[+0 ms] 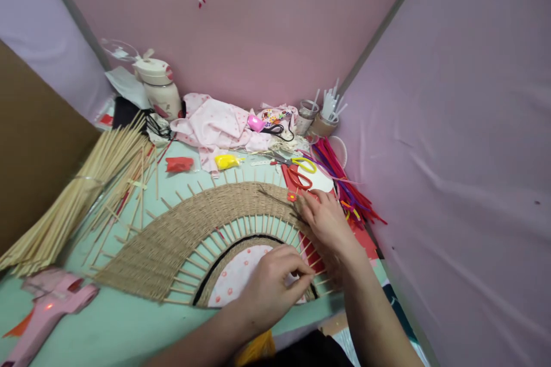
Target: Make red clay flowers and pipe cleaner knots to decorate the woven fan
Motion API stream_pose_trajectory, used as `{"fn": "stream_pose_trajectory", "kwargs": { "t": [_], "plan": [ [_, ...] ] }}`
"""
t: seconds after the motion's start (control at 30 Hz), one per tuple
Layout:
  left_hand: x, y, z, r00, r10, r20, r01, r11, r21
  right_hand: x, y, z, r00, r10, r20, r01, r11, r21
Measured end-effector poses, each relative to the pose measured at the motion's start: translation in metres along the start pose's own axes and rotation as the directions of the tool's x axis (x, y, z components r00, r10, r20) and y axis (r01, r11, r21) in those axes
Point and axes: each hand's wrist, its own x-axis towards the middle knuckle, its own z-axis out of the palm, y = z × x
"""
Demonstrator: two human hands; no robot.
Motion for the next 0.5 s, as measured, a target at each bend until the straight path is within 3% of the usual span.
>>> {"fn": "stream_pose_trajectory", "kwargs": {
  "t": [0.5],
  "plan": [
    [0.001,-0.0048,-0.0109,0.994,-0.104,0.026,0.105,0.994,-0.03,0.0052,-0.0088,0.008,0.994,-0.035,0.099,0.041,0.997,-0.064]
  ]
}}
